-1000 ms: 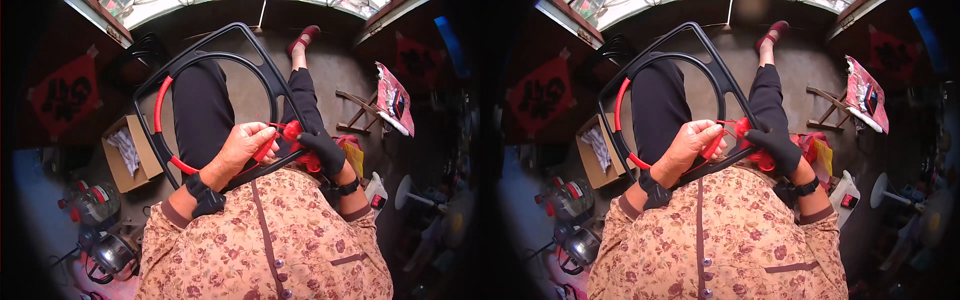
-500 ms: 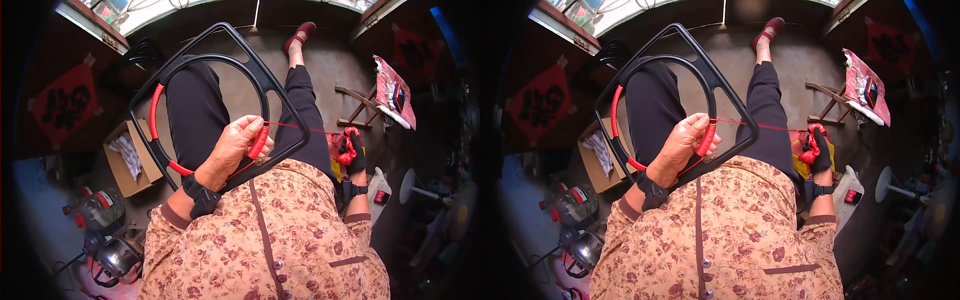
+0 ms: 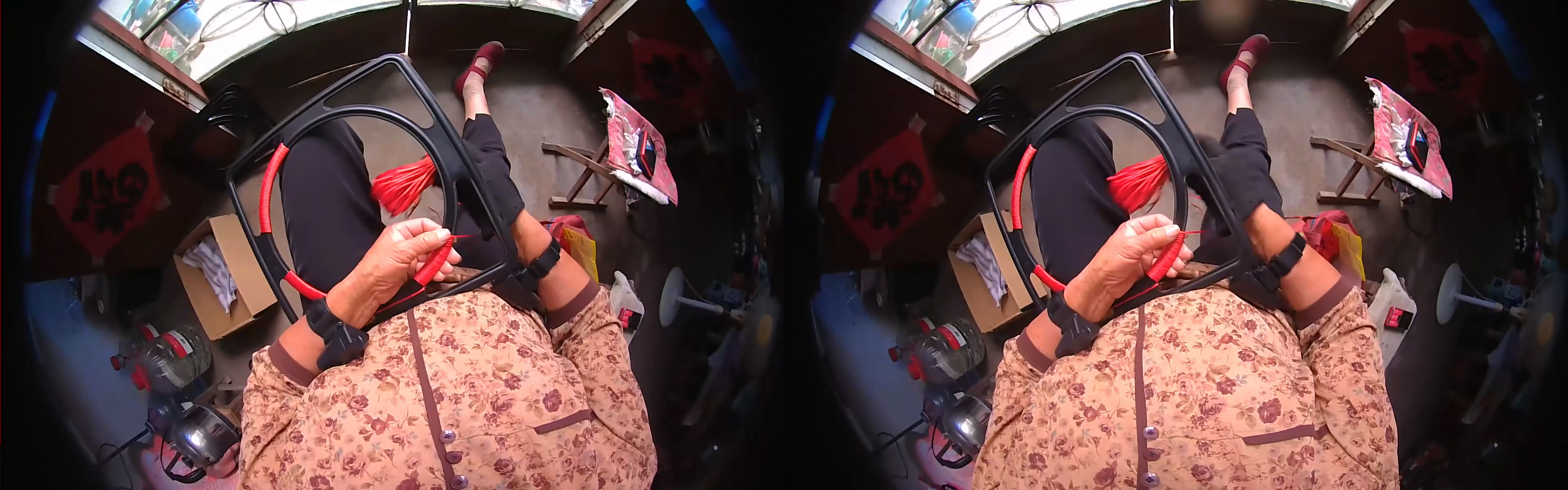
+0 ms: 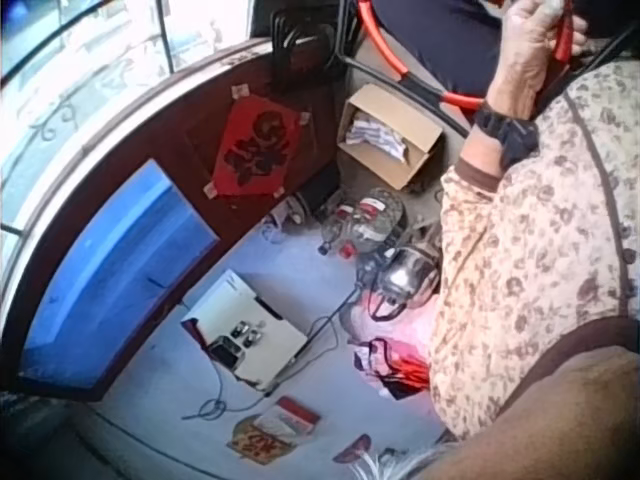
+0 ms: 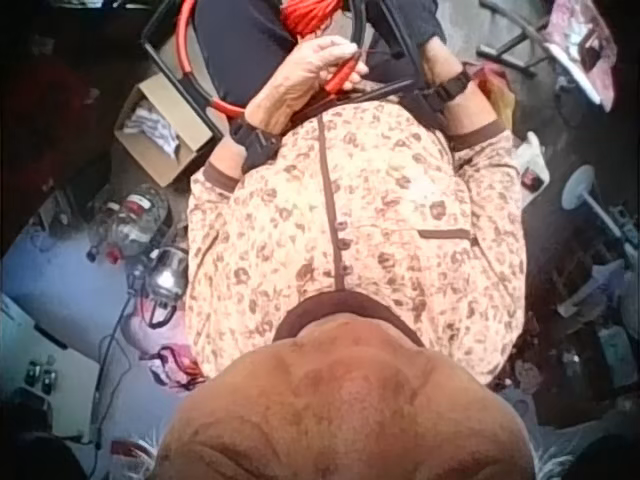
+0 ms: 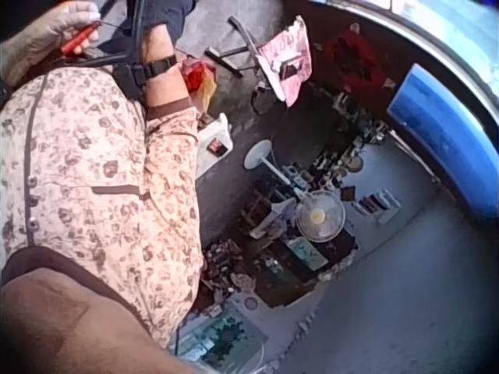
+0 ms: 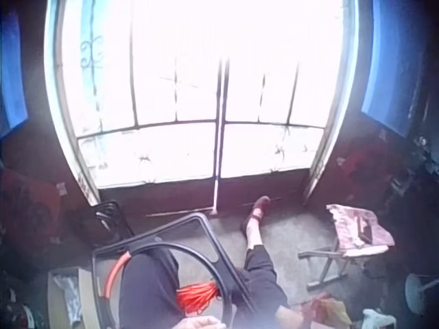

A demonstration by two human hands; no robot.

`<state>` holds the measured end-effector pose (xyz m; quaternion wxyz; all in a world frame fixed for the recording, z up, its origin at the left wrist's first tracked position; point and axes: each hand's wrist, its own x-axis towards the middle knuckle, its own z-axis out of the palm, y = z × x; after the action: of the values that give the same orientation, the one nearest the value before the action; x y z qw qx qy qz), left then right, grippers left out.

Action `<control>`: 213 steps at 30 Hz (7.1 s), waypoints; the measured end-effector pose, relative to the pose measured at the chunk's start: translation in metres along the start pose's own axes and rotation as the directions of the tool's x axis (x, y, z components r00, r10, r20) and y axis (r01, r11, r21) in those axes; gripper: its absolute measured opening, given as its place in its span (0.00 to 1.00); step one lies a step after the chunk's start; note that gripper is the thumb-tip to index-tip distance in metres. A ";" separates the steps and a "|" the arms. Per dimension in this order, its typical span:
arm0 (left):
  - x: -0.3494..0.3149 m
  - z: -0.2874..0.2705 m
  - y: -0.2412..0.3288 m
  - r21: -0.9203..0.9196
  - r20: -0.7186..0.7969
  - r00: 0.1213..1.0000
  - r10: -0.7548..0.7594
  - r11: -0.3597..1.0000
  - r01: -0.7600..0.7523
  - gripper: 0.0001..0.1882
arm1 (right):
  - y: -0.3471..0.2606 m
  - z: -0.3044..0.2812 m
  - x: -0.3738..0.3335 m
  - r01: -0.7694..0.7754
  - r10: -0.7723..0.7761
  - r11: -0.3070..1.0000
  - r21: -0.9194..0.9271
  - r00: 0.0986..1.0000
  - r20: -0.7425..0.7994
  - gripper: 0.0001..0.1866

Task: Wrapping a red decorative thread or fringe around a black plastic circular frame.

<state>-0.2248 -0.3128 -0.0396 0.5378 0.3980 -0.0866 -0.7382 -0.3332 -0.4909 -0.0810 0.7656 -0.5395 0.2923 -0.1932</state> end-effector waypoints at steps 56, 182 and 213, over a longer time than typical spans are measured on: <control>0.004 -0.003 0.005 0.060 -0.105 0.986 0.127 0.991 -0.122 0.09 | 0.008 -0.108 -0.087 0.066 -0.412 0.712 -0.699 0.846 -0.340 0.15; 0.003 0.005 -0.002 0.093 -0.038 0.993 0.108 0.990 -0.104 0.09 | -0.010 -0.053 -0.120 0.032 0.108 0.718 0.696 0.982 -0.157 0.18; 0.002 0.005 0.000 0.149 -0.128 0.982 0.142 0.981 -0.122 0.09 | -0.011 -0.137 -0.109 0.040 -0.273 0.932 -0.362 0.734 -0.622 0.15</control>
<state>-0.2279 -0.3164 -0.0374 0.5610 0.4781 -0.1273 -0.6637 -0.5055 -0.5259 -0.0785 0.4929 -0.5765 0.5253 -0.3856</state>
